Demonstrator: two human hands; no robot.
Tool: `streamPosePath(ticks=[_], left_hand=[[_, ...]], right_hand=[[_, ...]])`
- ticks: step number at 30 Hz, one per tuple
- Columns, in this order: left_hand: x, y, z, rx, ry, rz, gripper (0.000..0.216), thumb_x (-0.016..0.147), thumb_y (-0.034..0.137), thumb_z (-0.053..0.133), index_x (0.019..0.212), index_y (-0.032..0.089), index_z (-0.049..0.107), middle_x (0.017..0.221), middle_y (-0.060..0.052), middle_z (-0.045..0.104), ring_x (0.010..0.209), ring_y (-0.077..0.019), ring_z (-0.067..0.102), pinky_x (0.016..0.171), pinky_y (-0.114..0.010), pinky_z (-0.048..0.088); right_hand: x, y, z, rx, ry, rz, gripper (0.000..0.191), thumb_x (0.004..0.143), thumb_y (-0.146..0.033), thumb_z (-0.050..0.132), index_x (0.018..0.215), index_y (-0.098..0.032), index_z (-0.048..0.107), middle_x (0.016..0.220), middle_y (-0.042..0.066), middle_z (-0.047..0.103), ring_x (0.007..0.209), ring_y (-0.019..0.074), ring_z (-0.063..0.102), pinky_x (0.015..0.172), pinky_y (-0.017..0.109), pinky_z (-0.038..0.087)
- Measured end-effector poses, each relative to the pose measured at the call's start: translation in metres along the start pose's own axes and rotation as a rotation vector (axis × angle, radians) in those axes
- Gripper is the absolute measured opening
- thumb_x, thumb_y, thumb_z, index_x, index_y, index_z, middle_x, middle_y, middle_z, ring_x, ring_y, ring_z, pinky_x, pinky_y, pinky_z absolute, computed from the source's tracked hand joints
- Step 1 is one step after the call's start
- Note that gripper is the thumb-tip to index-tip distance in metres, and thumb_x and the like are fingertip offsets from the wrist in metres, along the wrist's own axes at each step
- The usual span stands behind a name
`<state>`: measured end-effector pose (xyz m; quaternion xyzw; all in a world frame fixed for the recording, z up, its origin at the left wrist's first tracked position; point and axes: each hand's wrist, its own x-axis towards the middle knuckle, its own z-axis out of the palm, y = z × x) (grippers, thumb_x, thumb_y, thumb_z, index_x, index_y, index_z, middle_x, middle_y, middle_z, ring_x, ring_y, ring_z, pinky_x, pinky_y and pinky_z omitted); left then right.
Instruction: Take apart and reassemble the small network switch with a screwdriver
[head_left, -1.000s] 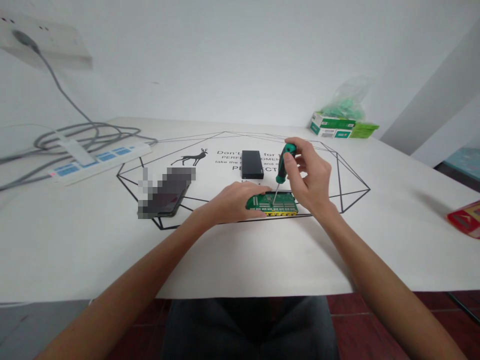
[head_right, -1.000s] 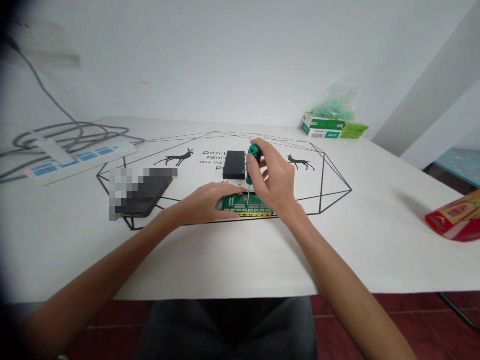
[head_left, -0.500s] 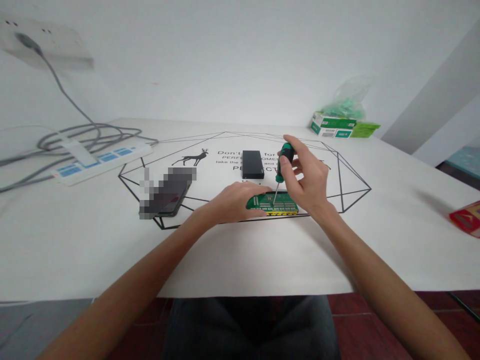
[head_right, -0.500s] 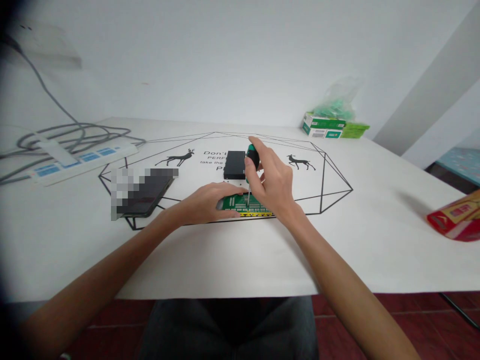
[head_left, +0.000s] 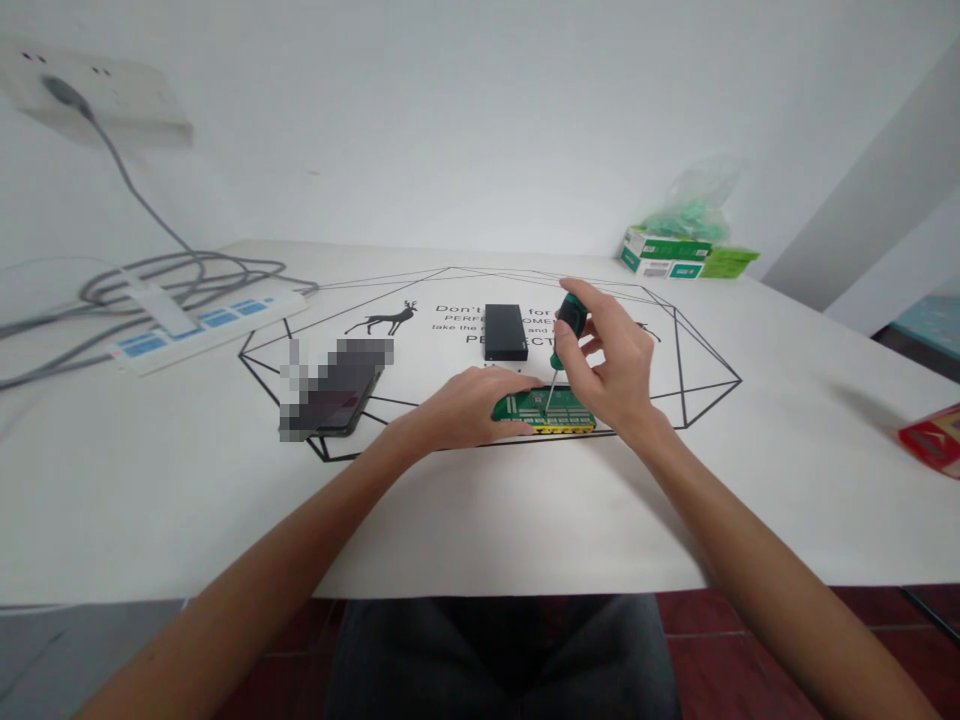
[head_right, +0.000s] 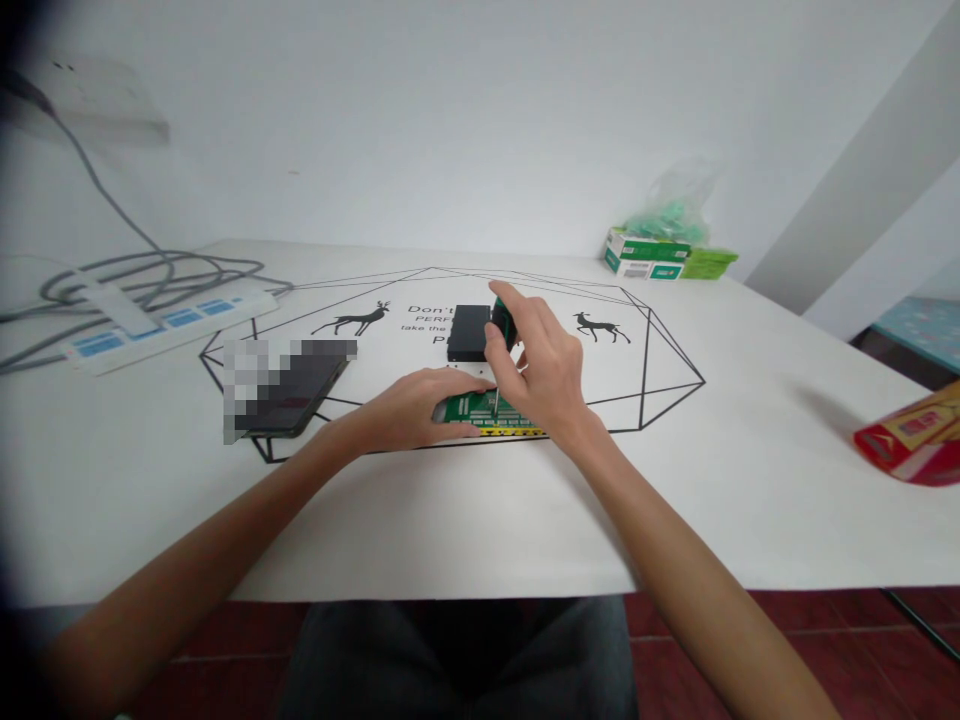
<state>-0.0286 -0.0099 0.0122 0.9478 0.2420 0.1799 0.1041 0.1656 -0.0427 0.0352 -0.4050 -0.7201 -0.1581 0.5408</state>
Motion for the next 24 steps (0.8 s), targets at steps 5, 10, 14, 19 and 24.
streamPosePath(ticks=[5, 10, 14, 19, 24], left_hand=[[0.0002, 0.0006, -0.0002, 0.009, -0.001, -0.001, 0.046, 0.088, 0.040, 0.064, 0.129, 0.019, 0.058, 0.123, -0.011, 0.068, 0.110, -0.0261, 0.065, 0.095, -0.040, 0.050], [0.0003, 0.0007, 0.0000, 0.008, -0.005, -0.009, 0.047, 0.088, 0.040, 0.065, 0.129, 0.017, 0.058, 0.123, -0.011, 0.068, 0.110, -0.0267, 0.065, 0.095, -0.041, 0.050], [0.0001, 0.0009, -0.0005, 0.000, -0.015, -0.013, 0.048, 0.088, 0.039, 0.065, 0.129, 0.017, 0.058, 0.123, -0.011, 0.068, 0.110, -0.0268, 0.065, 0.095, -0.041, 0.050], [0.0001, 0.0016, -0.0013, 0.011, -0.011, -0.008, 0.046, 0.088, 0.039, 0.064, 0.128, 0.018, 0.058, 0.123, -0.011, 0.068, 0.110, -0.0266, 0.065, 0.095, -0.041, 0.050], [0.0003, 0.0007, -0.0006, 0.011, -0.009, -0.004, 0.046, 0.088, 0.041, 0.063, 0.129, 0.019, 0.058, 0.122, -0.010, 0.069, 0.109, -0.0258, 0.065, 0.094, -0.040, 0.050]], right_hand=[[0.0019, 0.0000, 0.0005, -0.026, 0.029, -0.003, 0.032, 0.091, -0.030, 0.057, 0.122, -0.020, 0.060, 0.091, 0.004, 0.066, 0.060, 0.0112, 0.056, 0.048, 0.024, 0.048], [0.0019, 0.0000, -0.0001, -0.021, 0.031, -0.018, 0.032, 0.092, -0.028, 0.053, 0.122, -0.020, 0.059, 0.088, 0.004, 0.065, 0.064, 0.0125, 0.057, 0.048, 0.024, 0.048], [0.0016, 0.0006, 0.0003, -0.034, 0.032, -0.006, 0.032, 0.092, -0.027, 0.053, 0.122, -0.021, 0.058, 0.089, 0.003, 0.065, 0.062, 0.0120, 0.058, 0.049, 0.024, 0.049], [0.0030, -0.0006, 0.0000, -0.031, 0.019, 0.021, 0.032, 0.090, -0.033, 0.059, 0.119, -0.021, 0.060, 0.087, 0.003, 0.062, 0.058, 0.0103, 0.055, 0.049, 0.024, 0.048], [0.0016, -0.0027, -0.0002, 0.020, -0.024, 0.032, 0.035, 0.095, -0.026, 0.045, 0.127, -0.020, 0.056, 0.093, 0.005, 0.064, 0.068, 0.0139, 0.058, 0.052, 0.025, 0.049]])
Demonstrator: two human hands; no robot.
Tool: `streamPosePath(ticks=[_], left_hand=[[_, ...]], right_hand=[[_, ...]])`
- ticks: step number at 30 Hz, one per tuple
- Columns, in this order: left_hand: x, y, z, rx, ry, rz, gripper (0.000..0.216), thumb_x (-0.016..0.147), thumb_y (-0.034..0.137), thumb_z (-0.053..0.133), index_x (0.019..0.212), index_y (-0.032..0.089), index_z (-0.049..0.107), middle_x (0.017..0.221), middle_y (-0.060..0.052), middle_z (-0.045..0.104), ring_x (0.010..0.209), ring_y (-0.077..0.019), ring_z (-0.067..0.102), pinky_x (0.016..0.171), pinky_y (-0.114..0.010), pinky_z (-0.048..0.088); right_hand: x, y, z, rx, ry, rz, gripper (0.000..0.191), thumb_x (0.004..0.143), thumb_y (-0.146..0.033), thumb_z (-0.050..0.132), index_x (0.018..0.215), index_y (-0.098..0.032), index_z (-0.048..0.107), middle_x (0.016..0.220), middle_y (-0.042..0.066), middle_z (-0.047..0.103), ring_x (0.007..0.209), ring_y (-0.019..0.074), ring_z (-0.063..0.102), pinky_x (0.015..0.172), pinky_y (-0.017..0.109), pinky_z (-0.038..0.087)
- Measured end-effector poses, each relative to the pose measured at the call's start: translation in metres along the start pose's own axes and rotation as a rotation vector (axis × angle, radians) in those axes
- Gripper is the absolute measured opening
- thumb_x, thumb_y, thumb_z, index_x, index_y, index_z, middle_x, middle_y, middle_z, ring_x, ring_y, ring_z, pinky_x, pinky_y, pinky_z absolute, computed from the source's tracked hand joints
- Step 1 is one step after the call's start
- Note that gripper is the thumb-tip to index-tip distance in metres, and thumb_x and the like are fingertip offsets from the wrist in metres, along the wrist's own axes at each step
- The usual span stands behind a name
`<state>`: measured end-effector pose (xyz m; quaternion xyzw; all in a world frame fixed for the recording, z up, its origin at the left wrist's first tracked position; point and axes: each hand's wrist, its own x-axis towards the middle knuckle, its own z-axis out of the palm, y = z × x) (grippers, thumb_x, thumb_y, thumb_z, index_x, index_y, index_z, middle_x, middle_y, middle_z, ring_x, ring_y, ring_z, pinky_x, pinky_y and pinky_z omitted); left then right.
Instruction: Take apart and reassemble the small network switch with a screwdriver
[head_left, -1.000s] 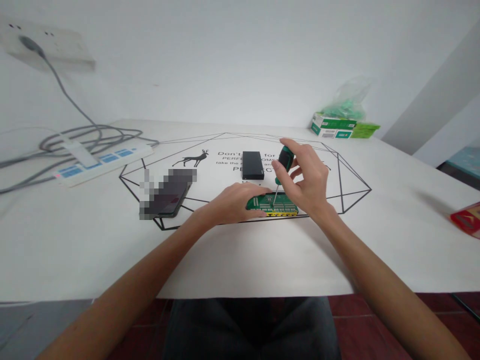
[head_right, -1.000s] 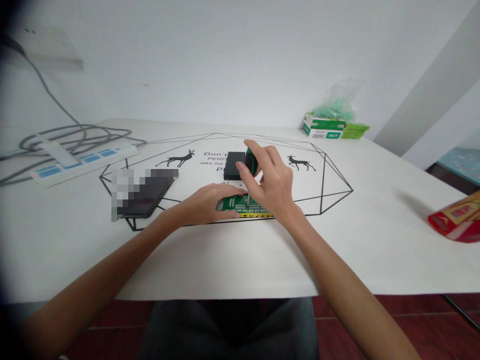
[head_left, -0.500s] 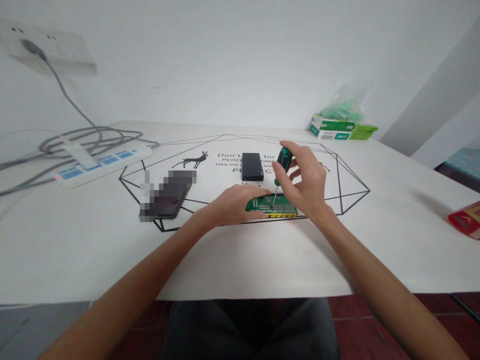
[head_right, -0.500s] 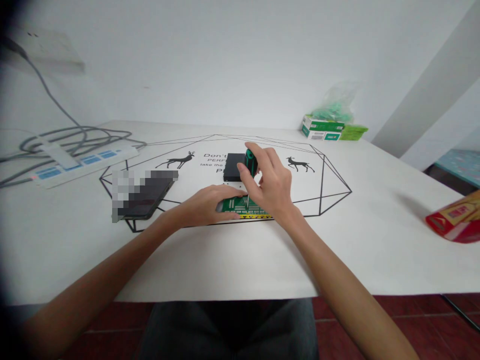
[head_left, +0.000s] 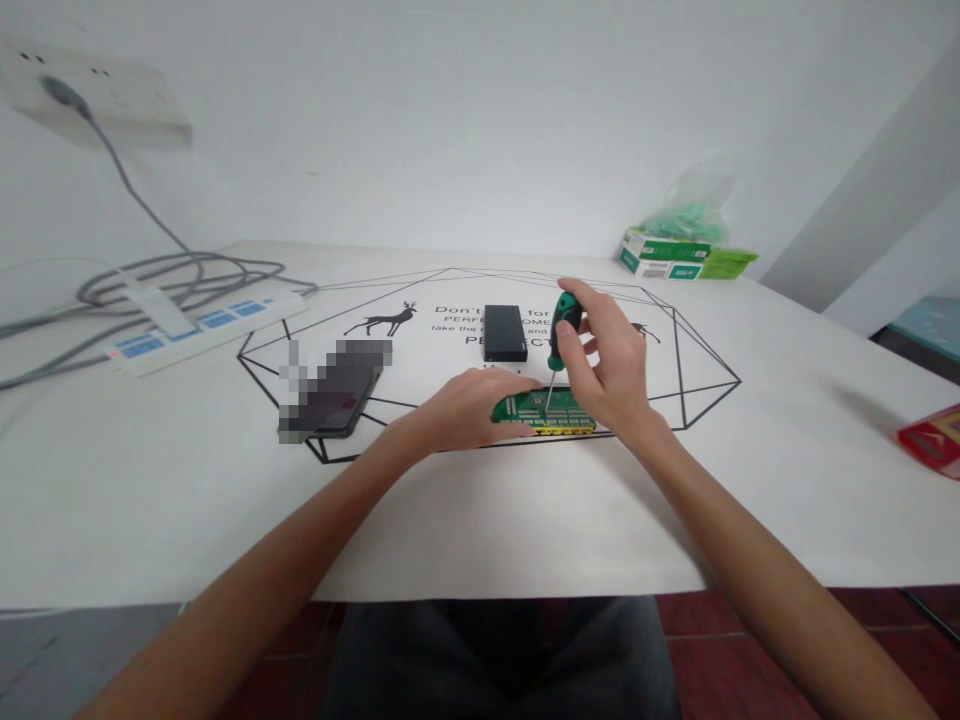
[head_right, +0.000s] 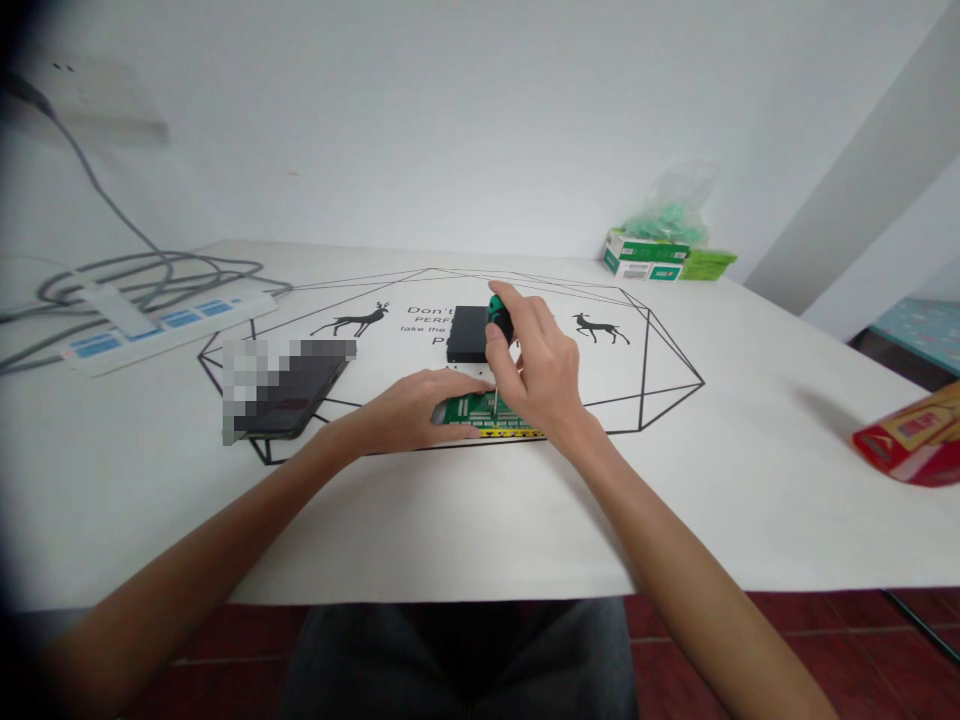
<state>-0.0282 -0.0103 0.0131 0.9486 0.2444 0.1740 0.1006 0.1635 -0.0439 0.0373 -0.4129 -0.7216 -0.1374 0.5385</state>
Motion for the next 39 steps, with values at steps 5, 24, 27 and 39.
streamPosePath(ticks=[5, 24, 27, 39], left_hand=[[-0.0003, -0.0005, 0.0003, 0.001, 0.001, 0.001, 0.046, 0.089, 0.041, 0.063, 0.129, 0.019, 0.058, 0.123, -0.011, 0.068, 0.109, -0.0261, 0.065, 0.095, -0.041, 0.050], [0.0001, 0.0020, -0.0023, -0.024, -0.021, -0.012, 0.046, 0.089, 0.040, 0.062, 0.129, 0.018, 0.058, 0.123, -0.011, 0.068, 0.109, -0.0261, 0.065, 0.095, -0.040, 0.049], [-0.0002, 0.0016, -0.0024, -0.028, -0.033, -0.016, 0.048, 0.087, 0.039, 0.065, 0.130, 0.017, 0.058, 0.124, -0.011, 0.068, 0.111, -0.0270, 0.064, 0.096, -0.041, 0.049], [-0.0006, -0.0011, -0.0011, 0.000, -0.037, -0.017, 0.050, 0.084, 0.036, 0.069, 0.130, 0.019, 0.058, 0.126, -0.010, 0.067, 0.113, -0.0269, 0.063, 0.097, -0.041, 0.049]], right_hand=[[-0.0003, 0.0015, 0.0010, -0.022, 0.028, 0.023, 0.033, 0.093, -0.029, 0.053, 0.125, -0.022, 0.056, 0.092, 0.003, 0.064, 0.060, 0.0114, 0.056, 0.050, 0.025, 0.048], [-0.0003, 0.0032, 0.0005, -0.010, -0.029, 0.045, 0.036, 0.094, -0.027, 0.048, 0.129, -0.020, 0.054, 0.095, 0.006, 0.068, 0.065, 0.0130, 0.061, 0.047, 0.024, 0.047], [-0.0007, 0.0036, 0.0010, -0.006, -0.014, 0.055, 0.036, 0.094, -0.026, 0.047, 0.129, -0.022, 0.054, 0.095, 0.005, 0.068, 0.063, 0.0123, 0.062, 0.047, 0.023, 0.047], [0.0005, 0.0046, 0.0008, -0.004, 0.000, 0.036, 0.032, 0.093, -0.027, 0.050, 0.124, -0.021, 0.055, 0.095, 0.005, 0.069, 0.065, 0.0125, 0.063, 0.048, 0.023, 0.049]])
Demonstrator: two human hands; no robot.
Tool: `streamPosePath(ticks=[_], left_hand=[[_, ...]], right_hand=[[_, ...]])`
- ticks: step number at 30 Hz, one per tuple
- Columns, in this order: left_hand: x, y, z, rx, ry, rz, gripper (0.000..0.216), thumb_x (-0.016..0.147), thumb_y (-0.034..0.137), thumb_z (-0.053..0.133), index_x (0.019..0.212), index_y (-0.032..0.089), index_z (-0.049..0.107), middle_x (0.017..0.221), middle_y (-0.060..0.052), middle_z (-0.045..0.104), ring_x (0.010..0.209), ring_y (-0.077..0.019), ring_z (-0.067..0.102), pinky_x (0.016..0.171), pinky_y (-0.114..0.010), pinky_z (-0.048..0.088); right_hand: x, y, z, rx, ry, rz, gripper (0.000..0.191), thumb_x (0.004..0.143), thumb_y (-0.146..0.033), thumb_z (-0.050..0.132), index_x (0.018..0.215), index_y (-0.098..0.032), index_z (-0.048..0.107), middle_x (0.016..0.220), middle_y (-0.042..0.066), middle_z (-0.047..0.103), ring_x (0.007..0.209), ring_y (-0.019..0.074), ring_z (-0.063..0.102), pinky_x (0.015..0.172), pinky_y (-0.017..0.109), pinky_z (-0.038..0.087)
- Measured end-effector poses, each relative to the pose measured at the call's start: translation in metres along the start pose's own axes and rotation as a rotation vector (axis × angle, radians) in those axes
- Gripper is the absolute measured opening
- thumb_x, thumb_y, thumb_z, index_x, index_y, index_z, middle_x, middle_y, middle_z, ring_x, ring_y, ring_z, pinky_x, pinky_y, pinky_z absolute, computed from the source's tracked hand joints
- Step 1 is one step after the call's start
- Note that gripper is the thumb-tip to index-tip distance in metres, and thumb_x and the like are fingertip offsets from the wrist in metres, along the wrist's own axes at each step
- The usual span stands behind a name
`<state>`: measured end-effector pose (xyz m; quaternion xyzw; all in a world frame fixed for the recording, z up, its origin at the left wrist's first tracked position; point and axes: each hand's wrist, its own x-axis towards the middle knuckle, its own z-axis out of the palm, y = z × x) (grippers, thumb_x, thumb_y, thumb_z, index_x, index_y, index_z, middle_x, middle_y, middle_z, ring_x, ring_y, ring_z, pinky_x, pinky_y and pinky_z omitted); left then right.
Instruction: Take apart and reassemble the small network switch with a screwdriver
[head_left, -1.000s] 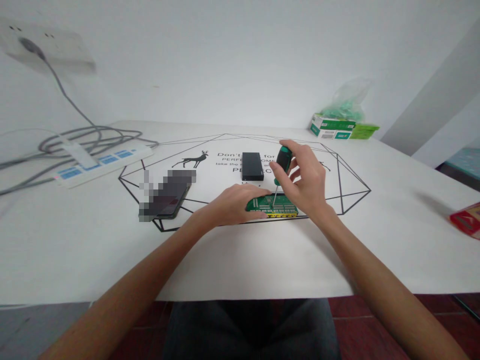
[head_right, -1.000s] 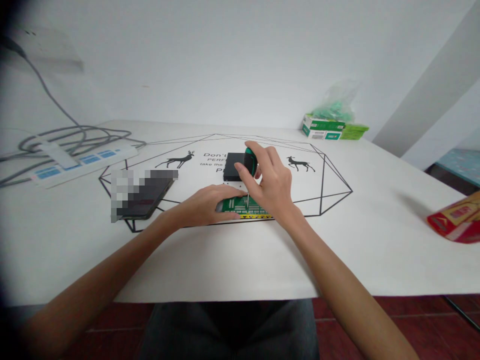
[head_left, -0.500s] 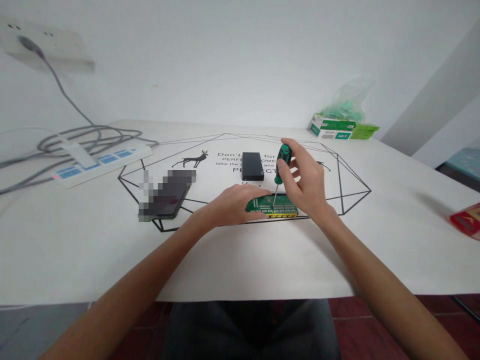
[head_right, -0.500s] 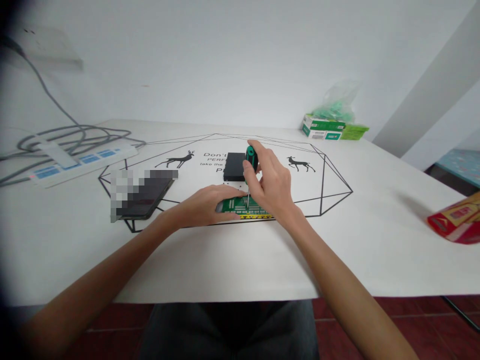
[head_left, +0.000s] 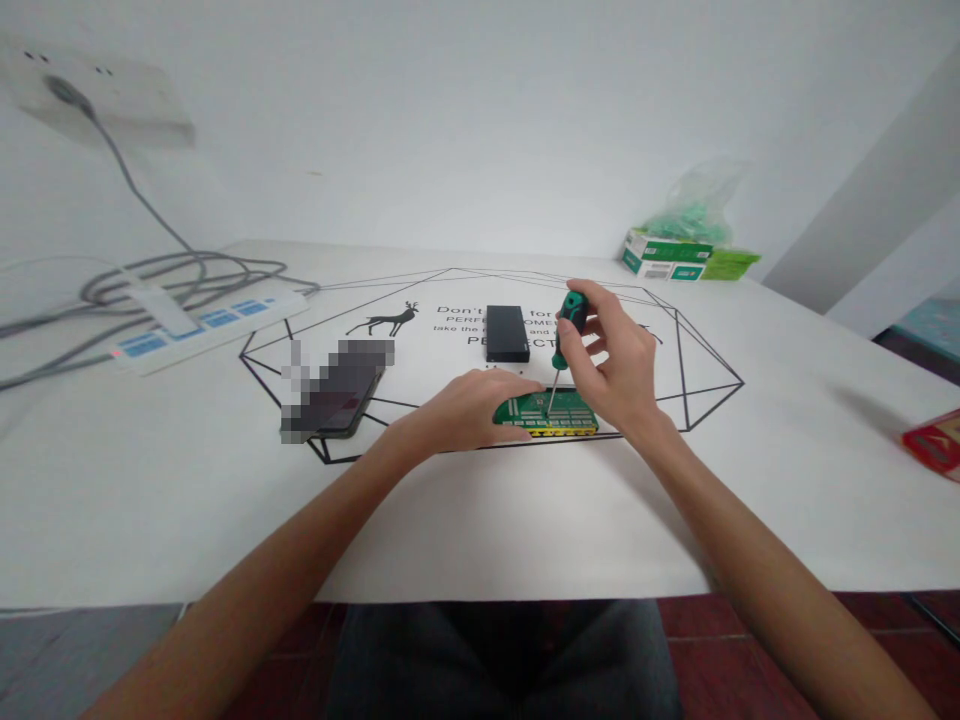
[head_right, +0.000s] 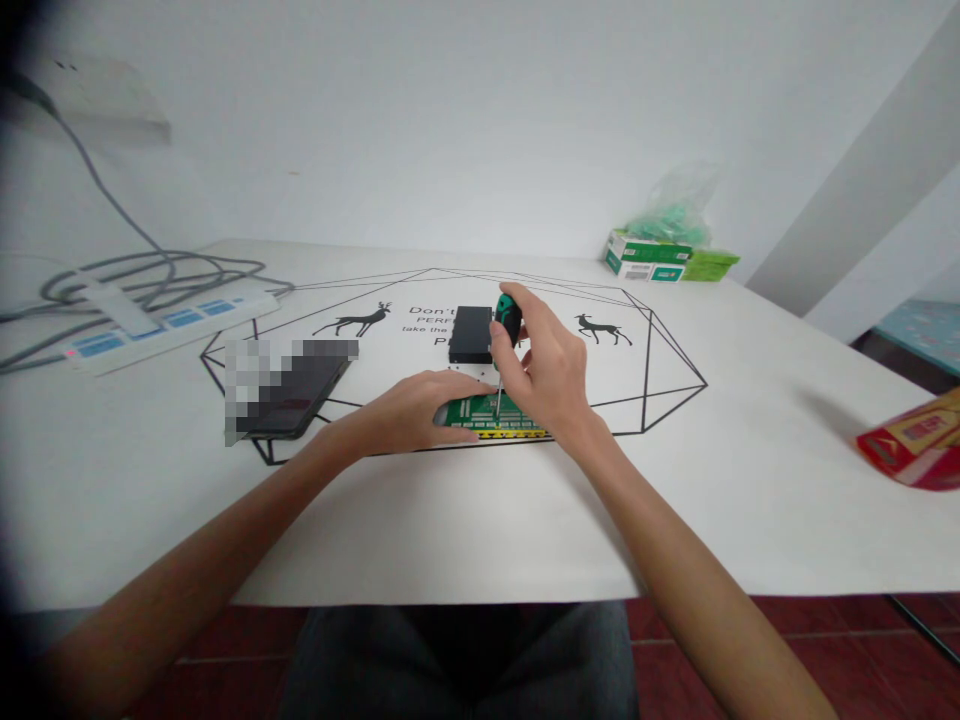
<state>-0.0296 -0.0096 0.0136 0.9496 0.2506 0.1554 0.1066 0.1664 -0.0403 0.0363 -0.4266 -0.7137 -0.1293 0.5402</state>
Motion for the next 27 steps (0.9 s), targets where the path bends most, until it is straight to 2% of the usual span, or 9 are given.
streamPosePath(ticks=[6, 12, 17, 23, 27], left_hand=[[-0.0003, -0.0004, 0.0003, -0.002, -0.007, -0.007, 0.051, 0.084, 0.036, 0.070, 0.130, 0.018, 0.058, 0.127, -0.011, 0.067, 0.114, -0.0276, 0.063, 0.097, -0.042, 0.048], [-0.0002, -0.0009, 0.0006, 0.013, -0.005, -0.001, 0.050, 0.084, 0.036, 0.069, 0.130, 0.019, 0.058, 0.127, -0.010, 0.066, 0.114, -0.0267, 0.063, 0.097, -0.041, 0.048], [-0.0003, -0.0013, 0.0010, 0.019, 0.007, 0.011, 0.050, 0.085, 0.036, 0.069, 0.130, 0.019, 0.058, 0.126, -0.010, 0.067, 0.113, -0.0268, 0.063, 0.096, -0.040, 0.049], [0.0005, 0.0011, 0.0000, 0.019, -0.002, 0.000, 0.050, 0.085, 0.036, 0.068, 0.131, 0.018, 0.057, 0.126, -0.010, 0.067, 0.113, -0.0265, 0.063, 0.096, -0.040, 0.049], [0.0007, 0.0010, 0.0002, 0.023, -0.004, -0.007, 0.050, 0.085, 0.035, 0.069, 0.130, 0.017, 0.058, 0.125, -0.011, 0.067, 0.112, -0.0271, 0.064, 0.096, -0.040, 0.049]], right_hand=[[0.0014, -0.0001, -0.0002, -0.025, 0.021, -0.016, 0.031, 0.090, -0.035, 0.059, 0.118, -0.022, 0.060, 0.085, 0.003, 0.066, 0.060, 0.0122, 0.059, 0.051, 0.025, 0.050], [-0.0002, 0.0006, -0.0005, -0.002, 0.026, -0.026, 0.030, 0.095, -0.026, 0.047, 0.124, -0.021, 0.057, 0.092, 0.005, 0.069, 0.064, 0.0116, 0.063, 0.049, 0.022, 0.049], [0.0008, 0.0007, -0.0002, -0.040, 0.047, -0.032, 0.031, 0.090, -0.035, 0.060, 0.117, -0.021, 0.061, 0.086, 0.003, 0.068, 0.064, 0.0126, 0.061, 0.053, 0.024, 0.052], [0.0001, 0.0010, 0.0005, -0.012, 0.056, -0.015, 0.030, 0.095, -0.028, 0.048, 0.122, -0.021, 0.059, 0.091, 0.005, 0.069, 0.067, 0.0125, 0.064, 0.052, 0.023, 0.052], [0.0007, 0.0007, 0.0006, -0.024, 0.071, -0.035, 0.028, 0.091, -0.032, 0.058, 0.116, -0.021, 0.060, 0.088, 0.004, 0.068, 0.063, 0.0119, 0.060, 0.049, 0.023, 0.051]])
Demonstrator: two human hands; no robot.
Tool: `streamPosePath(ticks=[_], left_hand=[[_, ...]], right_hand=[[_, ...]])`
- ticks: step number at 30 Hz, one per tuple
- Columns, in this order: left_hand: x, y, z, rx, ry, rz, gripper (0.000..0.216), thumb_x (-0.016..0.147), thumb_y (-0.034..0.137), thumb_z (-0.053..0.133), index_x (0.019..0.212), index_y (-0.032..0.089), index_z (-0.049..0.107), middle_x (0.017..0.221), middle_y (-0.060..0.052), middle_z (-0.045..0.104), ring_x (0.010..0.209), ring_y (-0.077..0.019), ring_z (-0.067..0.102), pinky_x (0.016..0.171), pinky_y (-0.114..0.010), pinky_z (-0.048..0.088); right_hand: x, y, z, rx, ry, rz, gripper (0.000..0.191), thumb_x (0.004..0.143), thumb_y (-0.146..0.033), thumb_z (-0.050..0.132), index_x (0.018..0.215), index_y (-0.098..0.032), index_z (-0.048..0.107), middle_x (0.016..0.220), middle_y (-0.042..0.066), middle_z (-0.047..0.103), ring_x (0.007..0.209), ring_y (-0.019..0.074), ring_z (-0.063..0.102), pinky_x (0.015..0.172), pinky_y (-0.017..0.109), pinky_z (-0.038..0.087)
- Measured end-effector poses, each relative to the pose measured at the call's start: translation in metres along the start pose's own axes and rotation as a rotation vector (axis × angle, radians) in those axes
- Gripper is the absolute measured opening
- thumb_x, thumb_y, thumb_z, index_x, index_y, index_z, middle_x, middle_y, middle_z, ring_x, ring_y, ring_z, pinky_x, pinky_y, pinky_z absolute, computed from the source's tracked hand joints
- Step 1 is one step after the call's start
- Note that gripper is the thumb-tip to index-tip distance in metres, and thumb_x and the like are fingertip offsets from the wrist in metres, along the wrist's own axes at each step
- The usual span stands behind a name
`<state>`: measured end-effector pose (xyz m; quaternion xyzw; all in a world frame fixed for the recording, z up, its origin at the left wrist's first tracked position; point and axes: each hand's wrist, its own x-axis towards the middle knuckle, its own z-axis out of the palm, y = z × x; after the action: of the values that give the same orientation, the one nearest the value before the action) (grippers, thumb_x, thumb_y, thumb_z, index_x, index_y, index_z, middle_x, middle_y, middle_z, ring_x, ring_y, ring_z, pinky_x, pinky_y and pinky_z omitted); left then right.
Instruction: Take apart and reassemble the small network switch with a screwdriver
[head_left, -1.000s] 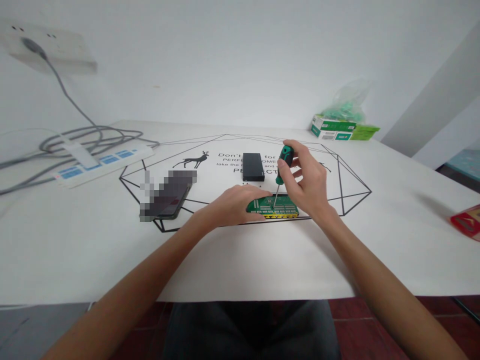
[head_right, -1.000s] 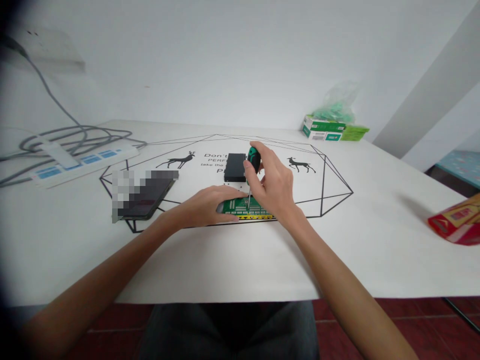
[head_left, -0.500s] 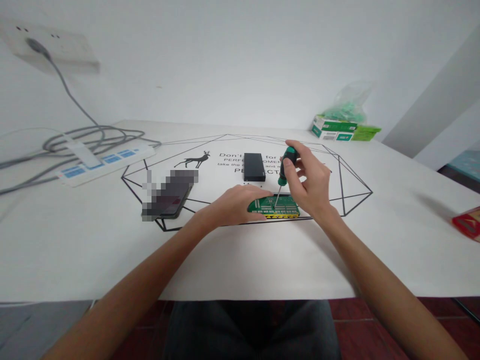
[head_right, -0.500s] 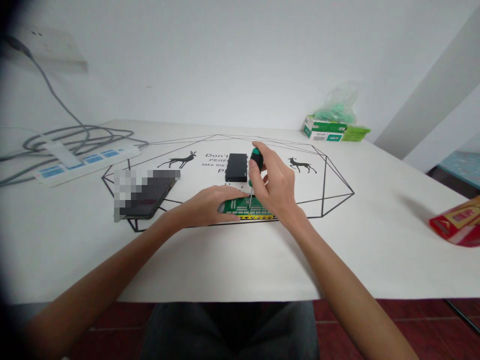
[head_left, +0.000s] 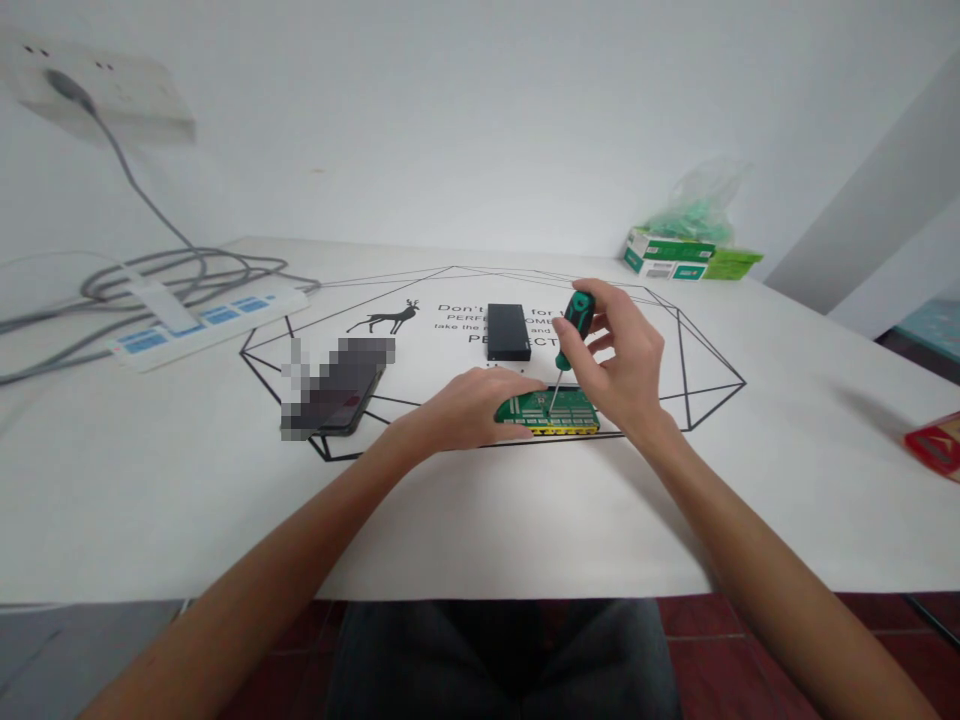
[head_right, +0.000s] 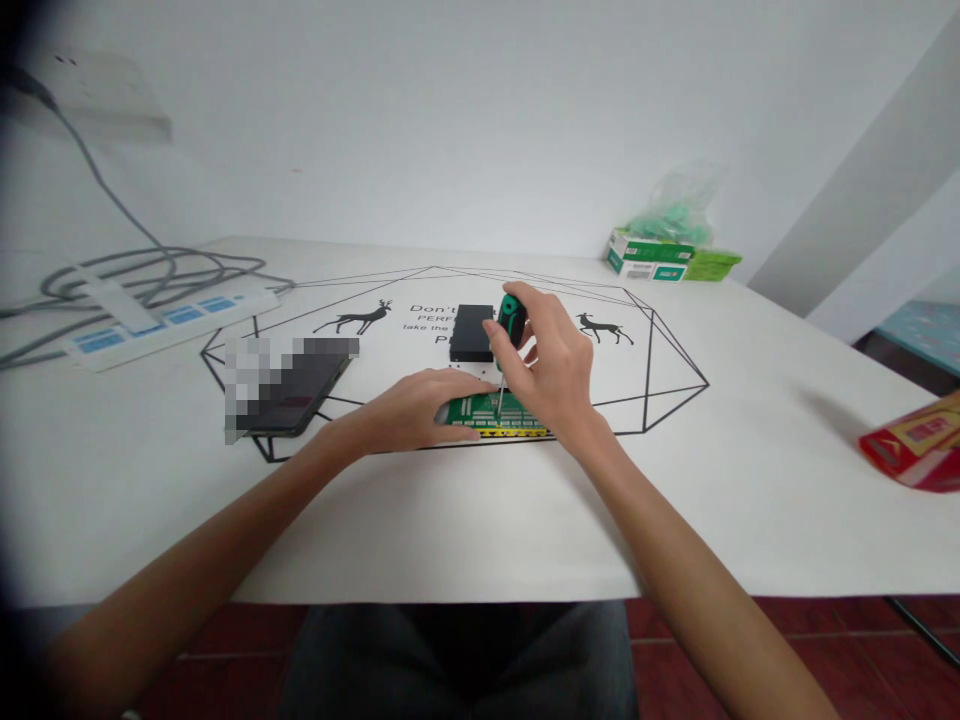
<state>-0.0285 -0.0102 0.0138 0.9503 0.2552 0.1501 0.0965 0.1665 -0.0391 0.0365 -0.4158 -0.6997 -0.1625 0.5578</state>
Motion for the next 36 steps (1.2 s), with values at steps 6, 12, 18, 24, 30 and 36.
streamPosePath(ticks=[6, 12, 18, 24, 30, 36], left_hand=[[-0.0006, -0.0004, -0.0002, -0.010, 0.002, -0.001, 0.049, 0.086, 0.037, 0.067, 0.131, 0.019, 0.057, 0.127, -0.010, 0.067, 0.114, -0.0259, 0.063, 0.098, -0.040, 0.048], [0.0003, 0.0010, -0.0005, -0.013, -0.015, -0.008, 0.051, 0.086, 0.036, 0.067, 0.132, 0.018, 0.056, 0.127, -0.011, 0.066, 0.114, -0.0271, 0.063, 0.097, -0.041, 0.048], [0.0006, 0.0022, -0.0020, -0.005, -0.026, -0.012, 0.050, 0.086, 0.035, 0.067, 0.131, 0.017, 0.056, 0.127, -0.011, 0.066, 0.114, -0.0268, 0.063, 0.098, -0.040, 0.048], [-0.0003, 0.0006, -0.0013, -0.006, -0.022, -0.003, 0.049, 0.087, 0.037, 0.065, 0.131, 0.018, 0.057, 0.127, -0.011, 0.067, 0.114, -0.0272, 0.063, 0.097, -0.041, 0.049], [-0.0004, -0.0005, 0.0007, -0.002, -0.002, 0.013, 0.048, 0.087, 0.036, 0.066, 0.131, 0.019, 0.057, 0.126, -0.010, 0.067, 0.113, -0.0260, 0.063, 0.097, -0.040, 0.048], [0.0004, 0.0004, -0.0009, -0.005, -0.012, 0.012, 0.048, 0.087, 0.037, 0.066, 0.130, 0.019, 0.057, 0.125, -0.010, 0.067, 0.113, -0.0260, 0.063, 0.097, -0.040, 0.048]], right_hand=[[-0.0005, -0.0008, -0.0012, 0.026, -0.020, 0.014, 0.028, 0.095, -0.027, 0.047, 0.119, -0.019, 0.057, 0.096, 0.007, 0.068, 0.071, 0.0135, 0.064, 0.045, 0.021, 0.047], [0.0010, -0.0014, -0.0022, -0.022, -0.021, 0.025, 0.028, 0.091, -0.031, 0.058, 0.116, -0.020, 0.061, 0.092, 0.005, 0.064, 0.062, 0.0114, 0.057, 0.049, 0.023, 0.049], [0.0005, -0.0030, -0.0029, 0.001, -0.054, 0.034, 0.029, 0.093, -0.029, 0.050, 0.120, -0.020, 0.059, 0.094, 0.006, 0.063, 0.069, 0.0131, 0.057, 0.048, 0.022, 0.047], [-0.0016, -0.0013, -0.0014, -0.013, -0.055, 0.030, 0.032, 0.094, -0.028, 0.048, 0.125, -0.023, 0.055, 0.093, 0.004, 0.065, 0.065, 0.0128, 0.058, 0.050, 0.024, 0.050], [0.0001, -0.0019, -0.0019, -0.026, -0.083, 0.048, 0.034, 0.093, -0.033, 0.054, 0.124, -0.022, 0.057, 0.094, 0.005, 0.062, 0.067, 0.0127, 0.058, 0.049, 0.023, 0.048], [-0.0025, 0.0005, 0.0004, -0.009, -0.069, 0.021, 0.035, 0.095, -0.024, 0.045, 0.129, -0.019, 0.054, 0.094, 0.005, 0.065, 0.067, 0.0134, 0.059, 0.052, 0.024, 0.049]])
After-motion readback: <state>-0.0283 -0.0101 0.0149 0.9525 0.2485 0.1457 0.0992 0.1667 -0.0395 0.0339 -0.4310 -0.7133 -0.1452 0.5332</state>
